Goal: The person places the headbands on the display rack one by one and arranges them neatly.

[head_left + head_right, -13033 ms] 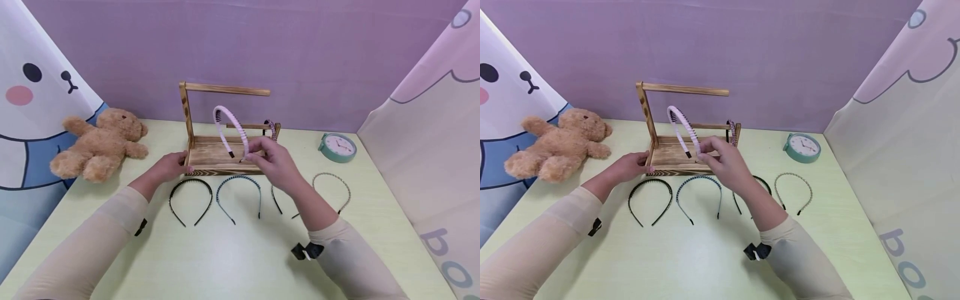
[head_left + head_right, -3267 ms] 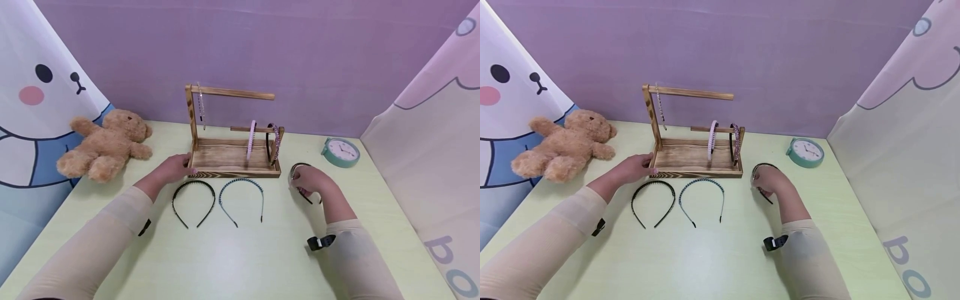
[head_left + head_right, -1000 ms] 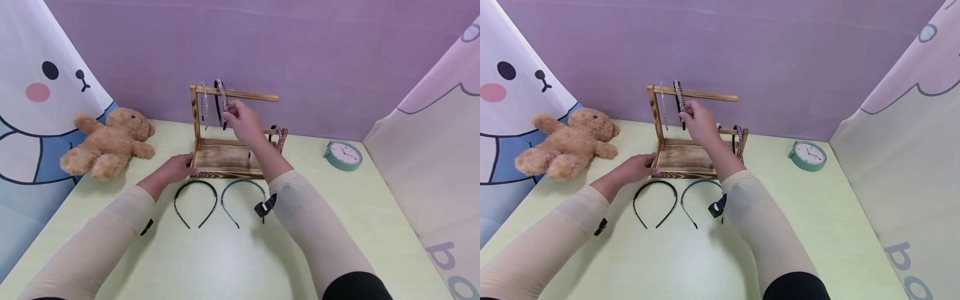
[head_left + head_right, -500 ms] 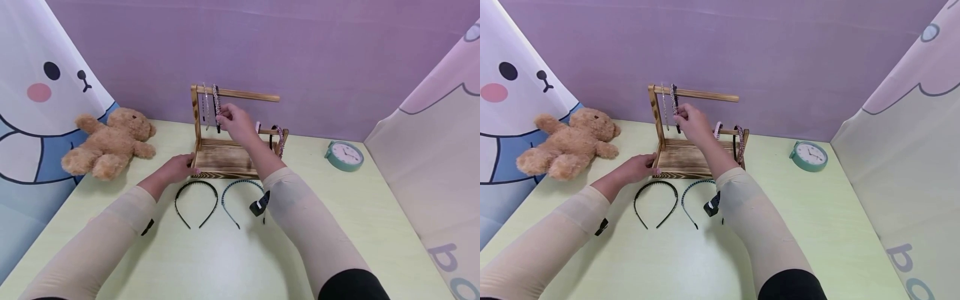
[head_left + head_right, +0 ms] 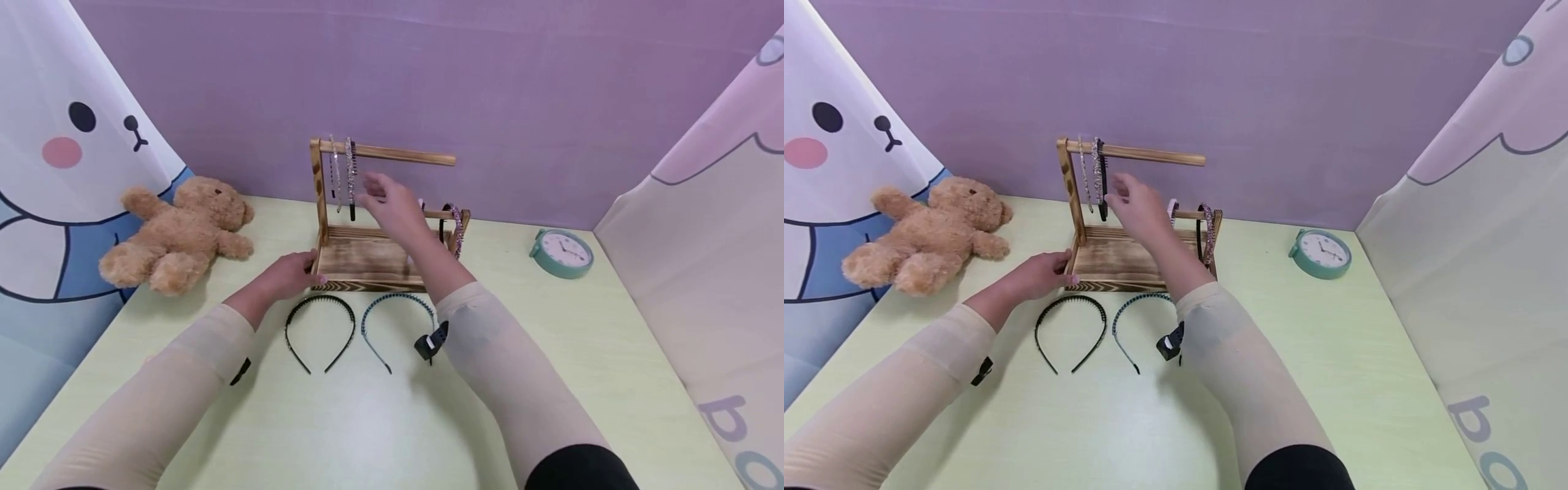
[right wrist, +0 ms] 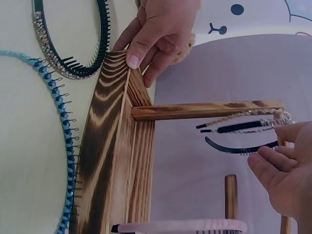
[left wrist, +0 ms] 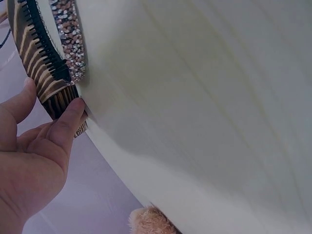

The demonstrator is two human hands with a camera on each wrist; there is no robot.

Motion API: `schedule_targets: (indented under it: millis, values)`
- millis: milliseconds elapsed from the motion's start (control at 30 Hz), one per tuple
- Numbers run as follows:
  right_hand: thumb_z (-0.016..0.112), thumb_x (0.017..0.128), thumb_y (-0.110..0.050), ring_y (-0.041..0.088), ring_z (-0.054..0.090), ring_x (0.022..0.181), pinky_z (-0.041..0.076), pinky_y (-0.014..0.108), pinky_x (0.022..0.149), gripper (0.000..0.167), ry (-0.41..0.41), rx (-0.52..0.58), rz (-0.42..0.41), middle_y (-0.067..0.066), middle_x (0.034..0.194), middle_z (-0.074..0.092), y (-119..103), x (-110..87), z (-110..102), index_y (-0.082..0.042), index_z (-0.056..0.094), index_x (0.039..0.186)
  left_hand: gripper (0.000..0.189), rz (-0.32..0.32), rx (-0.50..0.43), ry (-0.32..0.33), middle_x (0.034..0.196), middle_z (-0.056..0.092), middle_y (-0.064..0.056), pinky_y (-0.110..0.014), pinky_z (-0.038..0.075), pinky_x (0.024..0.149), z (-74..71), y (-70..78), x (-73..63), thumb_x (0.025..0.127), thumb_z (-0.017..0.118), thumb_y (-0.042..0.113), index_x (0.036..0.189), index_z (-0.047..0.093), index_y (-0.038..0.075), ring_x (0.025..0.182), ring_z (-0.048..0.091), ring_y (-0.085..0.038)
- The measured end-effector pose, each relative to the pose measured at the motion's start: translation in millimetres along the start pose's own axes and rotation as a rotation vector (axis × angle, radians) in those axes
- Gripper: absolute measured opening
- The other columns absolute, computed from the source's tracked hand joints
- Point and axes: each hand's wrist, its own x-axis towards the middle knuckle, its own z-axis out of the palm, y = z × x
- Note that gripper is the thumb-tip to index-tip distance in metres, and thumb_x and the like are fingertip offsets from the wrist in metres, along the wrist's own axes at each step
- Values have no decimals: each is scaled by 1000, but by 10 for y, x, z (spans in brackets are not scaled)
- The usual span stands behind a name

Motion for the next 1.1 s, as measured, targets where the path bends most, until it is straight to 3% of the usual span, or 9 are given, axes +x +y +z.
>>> schedule_targets:
  millis: [200,367,567,800,933,1100]
  values:
    - [56,98,-47,12,52,128,43,31,107,56,21,7,-32,-4,143,54,88,-216,-157,-28,42,148,77,13,5,4,157,28,-26,-56,23,117,4,8,-7,100,57,34,156,16,-1,144,25,-44]
    - [57,98,-46,8,57,116,48,30,101,47,22,77,-79,-7,129,63,200,-444,-284,-23,53,139,77,10,4,-2,157,28,-25,-56,23,117,7,14,-17,101,57,33,156,16,0,145,25,-44]
    - [57,99,-43,13,61,103,52,35,89,34,-24,72,-29,-6,113,66,336,-692,-395,-19,64,123,77,5,3,-1,157,28,-25,-56,23,117,-1,21,-12,100,57,34,156,16,0,145,25,-44]
    - [61,98,-35,30,67,89,57,40,75,22,-177,78,54,12,100,67,540,-903,-325,-17,65,111,77,-6,-25,-9,156,29,-25,-56,25,117,-2,35,-18,101,57,33,156,14,0,144,26,-43]
    - [62,98,-33,33,68,87,59,41,74,19,-308,28,61,14,99,67,608,-992,-159,-16,66,107,76,-2,-54,-15,157,29,-24,-56,27,116,-12,42,-34,101,56,32,157,14,2,144,27,-42]
    - [65,94,-42,27,70,83,59,38,72,28,-489,-112,89,9,98,70,628,-1090,110,-17,65,106,76,5,-55,-12,157,28,-24,-57,26,116,-13,40,-39,101,56,32,157,14,3,144,26,-43]
